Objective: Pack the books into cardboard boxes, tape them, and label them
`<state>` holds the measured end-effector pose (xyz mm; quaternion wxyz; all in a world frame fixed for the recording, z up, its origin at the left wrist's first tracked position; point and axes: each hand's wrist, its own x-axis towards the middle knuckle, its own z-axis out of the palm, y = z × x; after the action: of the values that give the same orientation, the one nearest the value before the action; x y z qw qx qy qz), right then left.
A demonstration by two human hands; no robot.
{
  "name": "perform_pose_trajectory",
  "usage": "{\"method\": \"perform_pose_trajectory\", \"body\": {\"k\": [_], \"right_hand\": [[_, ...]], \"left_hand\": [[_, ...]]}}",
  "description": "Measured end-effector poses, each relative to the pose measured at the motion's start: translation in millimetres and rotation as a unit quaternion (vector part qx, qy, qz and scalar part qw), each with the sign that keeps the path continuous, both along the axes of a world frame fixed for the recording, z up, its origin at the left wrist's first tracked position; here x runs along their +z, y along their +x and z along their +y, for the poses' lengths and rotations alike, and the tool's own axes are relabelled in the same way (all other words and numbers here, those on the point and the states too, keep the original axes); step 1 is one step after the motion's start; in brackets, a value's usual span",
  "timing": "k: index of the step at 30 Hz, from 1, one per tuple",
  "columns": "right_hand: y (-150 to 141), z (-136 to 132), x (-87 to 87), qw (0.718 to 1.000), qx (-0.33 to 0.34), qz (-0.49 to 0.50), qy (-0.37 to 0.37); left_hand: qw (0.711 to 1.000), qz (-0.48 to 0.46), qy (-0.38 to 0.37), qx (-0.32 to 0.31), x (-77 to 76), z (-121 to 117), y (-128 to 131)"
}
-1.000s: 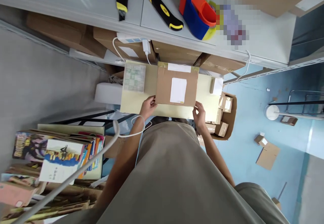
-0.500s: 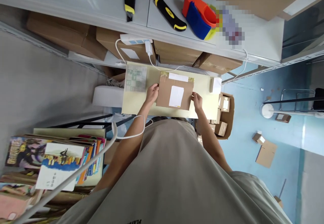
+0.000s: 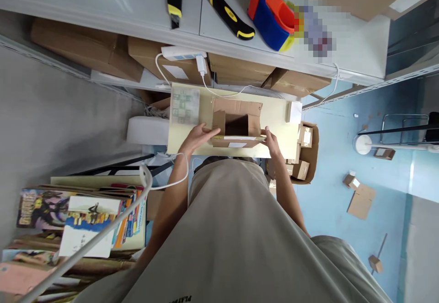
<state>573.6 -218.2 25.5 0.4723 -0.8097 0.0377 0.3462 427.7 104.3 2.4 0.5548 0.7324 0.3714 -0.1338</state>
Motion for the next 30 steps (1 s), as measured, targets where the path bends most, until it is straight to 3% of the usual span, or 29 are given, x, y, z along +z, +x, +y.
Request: {"method": "perform_pose_trajectory", "body": {"k": [2,5,9,12,15,18,24,27,30], "right_hand": [[6.4,0.4,11.4,0.998,0.050,0.020,-0.028],[8.4,18.4,23.1,0.977,0.148,0.002,-0.153],[-3.2,52.9,25.9,0.916,0.229,-0.083,-0.318],[-7.8,58.3,23.6,0.917,0.218,-0.122,-0.311],[-3.9,47.7,17.4,0.930,0.176,-0.175,-0.270],[2.0,36.6,7.0,0.935,0.141,-0.209,-0.251],[4.3,31.5,-7.7,0.943,0.102,-0.222,-0.227],[2.0,33.1,-7.9,0.941,0.101,-0.221,-0.237],[-0.3,33.6,-4.7,0.941,0.108,-0.217,-0.237]], "left_hand": [[0.997,0.050,0.012,-0.065,6.8,0.6,3.0],[0.981,0.082,0.123,-0.128,13.3,-16.9,11.7],[0.957,0.087,0.245,-0.126,21.8,-51.5,20.9],[0.958,0.091,0.255,-0.098,27.5,-52.7,22.6],[0.964,0.064,0.249,-0.061,25.0,-34.0,22.4],[0.973,0.050,0.223,0.000,13.3,-16.3,20.9],[0.983,0.026,0.141,0.118,-12.4,-10.8,8.4],[0.983,-0.020,0.064,0.170,-17.8,-7.6,2.3],[0.973,-0.059,-0.007,0.222,-19.3,10.7,3.1]]}}
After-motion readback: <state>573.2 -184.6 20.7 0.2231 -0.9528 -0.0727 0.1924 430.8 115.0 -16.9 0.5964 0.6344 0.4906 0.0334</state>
